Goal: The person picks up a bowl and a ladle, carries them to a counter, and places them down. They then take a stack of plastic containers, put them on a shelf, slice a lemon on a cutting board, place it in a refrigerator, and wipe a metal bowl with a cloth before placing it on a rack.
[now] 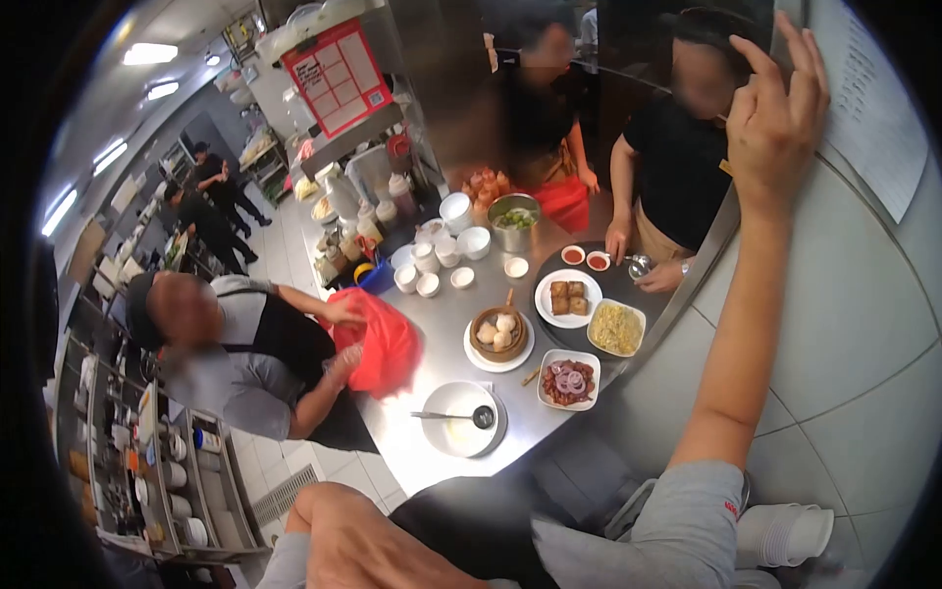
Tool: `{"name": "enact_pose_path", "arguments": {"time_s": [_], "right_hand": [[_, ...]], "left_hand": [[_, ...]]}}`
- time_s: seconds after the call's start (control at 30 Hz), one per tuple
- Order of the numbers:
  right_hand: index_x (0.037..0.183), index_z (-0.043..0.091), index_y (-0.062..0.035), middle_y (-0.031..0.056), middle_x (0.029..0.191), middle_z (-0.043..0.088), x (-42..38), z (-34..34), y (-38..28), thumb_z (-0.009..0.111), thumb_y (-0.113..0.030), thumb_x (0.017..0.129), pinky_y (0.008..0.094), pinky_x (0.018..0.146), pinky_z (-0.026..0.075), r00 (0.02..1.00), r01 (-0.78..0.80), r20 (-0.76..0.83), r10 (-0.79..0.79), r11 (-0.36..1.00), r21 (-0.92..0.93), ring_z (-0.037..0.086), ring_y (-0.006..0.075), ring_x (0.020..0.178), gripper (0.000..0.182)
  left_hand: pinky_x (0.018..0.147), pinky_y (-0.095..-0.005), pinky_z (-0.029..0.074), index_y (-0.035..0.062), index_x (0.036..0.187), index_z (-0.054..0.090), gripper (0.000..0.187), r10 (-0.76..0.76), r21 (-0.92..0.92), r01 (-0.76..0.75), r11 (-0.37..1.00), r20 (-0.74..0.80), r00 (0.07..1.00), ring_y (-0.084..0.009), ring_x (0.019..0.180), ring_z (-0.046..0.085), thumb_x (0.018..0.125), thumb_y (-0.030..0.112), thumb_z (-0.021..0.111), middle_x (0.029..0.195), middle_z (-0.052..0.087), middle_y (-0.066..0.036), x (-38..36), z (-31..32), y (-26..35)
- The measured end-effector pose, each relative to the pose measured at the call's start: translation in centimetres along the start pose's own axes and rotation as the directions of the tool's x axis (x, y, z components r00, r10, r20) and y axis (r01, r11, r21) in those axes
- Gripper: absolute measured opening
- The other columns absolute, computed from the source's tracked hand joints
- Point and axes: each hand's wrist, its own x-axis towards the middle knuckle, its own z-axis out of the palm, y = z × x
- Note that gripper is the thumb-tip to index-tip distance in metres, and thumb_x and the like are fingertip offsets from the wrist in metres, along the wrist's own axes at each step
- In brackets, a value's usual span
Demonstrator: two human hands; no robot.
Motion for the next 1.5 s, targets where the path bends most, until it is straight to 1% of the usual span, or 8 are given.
{"name": "enact_pose_path", "arguments": {"time_s": [0.3, 0.37, 0.57, 0.77, 0.9, 1.1, 1.27, 1.5], "right_hand": [[0.106, 0.068, -0.0172, 0.0018, 0.13, 0.052, -0.4, -0.4, 1.1, 0.055, 0.004, 0.078, 0.0365, 0.102, 0.04, 0.997, 0.026, 0.074, -0.023, 0.999, -0.036, 0.046, 0.0235, 0.125, 0.037], [0.107, 0.068, -0.0154, 0.002, 0.132, 0.05, -0.5, -0.5, 1.1, 0.057, 0.001, 0.078, 0.036, 0.101, 0.04, 0.991, 0.051, 0.121, -0.049, 0.999, -0.015, 0.045, 0.0233, 0.124, 0.036], [0.12, 0.059, -0.0131, 0.0084, 0.134, 0.05, -4.8, 4.2, 10.0, 0.051, -0.014, 0.091, 0.034, 0.089, 0.047, 0.936, 0.263, 0.297, -0.186, 0.934, -0.244, 0.055, 0.0237, 0.11, 0.03], [0.12, 0.055, -0.0052, 0.0129, 0.134, 0.048, -1.1, -0.5, 1.3, 0.046, -0.02, 0.095, 0.0356, 0.09, 0.046, 0.984, 0.059, 0.162, -0.07, 0.996, 0.073, 0.053, 0.0251, 0.114, 0.031], [0.121, 0.053, -0.0012, 0.0154, 0.132, 0.048, 2.8, -8.4, -15.2, 0.043, -0.023, 0.097, 0.0363, 0.091, 0.045, 0.945, -0.322, 0.307, 0.116, 0.504, 0.801, 0.052, 0.0248, 0.115, 0.034], [0.107, 0.053, 0.0025, 0.0193, 0.107, 0.057, 0.4, -14.8, -40.2, 0.061, -0.035, 0.084, 0.0326, 0.079, 0.049, 0.526, -0.847, 0.551, -0.647, -0.347, 0.402, 0.059, 0.0238, 0.09, 0.045], [0.116, 0.056, 0.0001, 0.0106, 0.111, 0.062, -9.6, -23.1, -63.1, 0.059, -0.008, 0.088, 0.0302, 0.086, 0.049, -0.064, -0.961, 0.144, -0.987, 0.022, -0.275, 0.06, 0.0183, 0.101, 0.029], [0.11, 0.061, -0.0026, 0.0098, 0.097, 0.068, -35.3, -35.7, -79.5, 0.066, -0.025, 0.085, 0.0312, 0.076, 0.05, -0.206, -0.864, -0.086, -0.975, 0.14, 0.484, 0.064, 0.0208, 0.087, 0.035]], "left_hand": [[0.088, -0.0716, 0.034, -0.0265, 0.129, 0.025, 0.072, 0.091, 0.023, -0.096, 0.995, 0.148, 0.985, -0.0599, 0.12, 0.037, 0.089, 0.029, 0.05, 0.13, 0.028, -0.049, -0.7, -2.4, 5.0], [0.074, -0.0507, 0.053, -0.0066, 0.096, 0.063, 0.021, -0.225, 0.152, 0.216, 0.964, 0.046, 0.973, -0.0455, 0.095, 0.062, 0.088, 0.012, 0.06, 0.099, 0.064, -0.028, -2.2, -3.3, 10.1], [0.072, -0.0452, 0.052, -0.0109, 0.091, 0.064, 0.033, 0.008, 0.453, 0.217, 0.865, -0.444, 0.896, -0.0385, 0.083, 0.062, 0.087, 0.021, 0.061, 0.09, 0.064, -0.027, -18.6, 1.2, 21.0], [0.071, -0.0339, 0.053, 0.0, 0.09, 0.064, 0.022, 0.033, -0.132, 0.637, 0.76, -0.97, -0.241, -0.0207, 0.079, 0.066, 0.092, 0.017, 0.05, 0.087, 0.068, -0.013, -46.3, 6.2, 20.3], [0.086, -0.0467, 0.049, -0.0004, 0.102, 0.067, 0.041, 0.097, -0.764, 0.567, -0.309, -0.618, -0.78, -0.038, 0.101, 0.061, 0.081, 0.032, 0.055, 0.104, 0.064, -0.025, -65.9, 12.3, 10.7], [0.092, -0.0422, 0.046, -0.0045, 0.1, 0.066, 0.046, 0.021, -0.813, 0.572, -0.109, -0.578, -0.816, -0.0394, 0.105, 0.059, 0.077, 0.033, 0.057, 0.108, 0.062, -0.027, -75.7, 19.4, 10.7], [0.088, -0.0433, 0.048, -0.0057, 0.098, 0.066, 0.044, 0.0, -0.744, 0.629, -0.226, -0.645, -0.764, -0.0389, 0.102, 0.06, 0.076, 0.031, 0.059, 0.105, 0.063, -0.027, -79.3, 20.5, 18.0], [0.081, -0.0422, 0.051, 0.0016, 0.089, 0.069, 0.033, 0.154, -0.759, 0.616, 0.21, -0.596, -0.788, -0.0368, 0.09, 0.064, 0.079, 0.031, 0.059, 0.093, 0.066, -0.024, -76.9, 23.2, 22.7]]}}
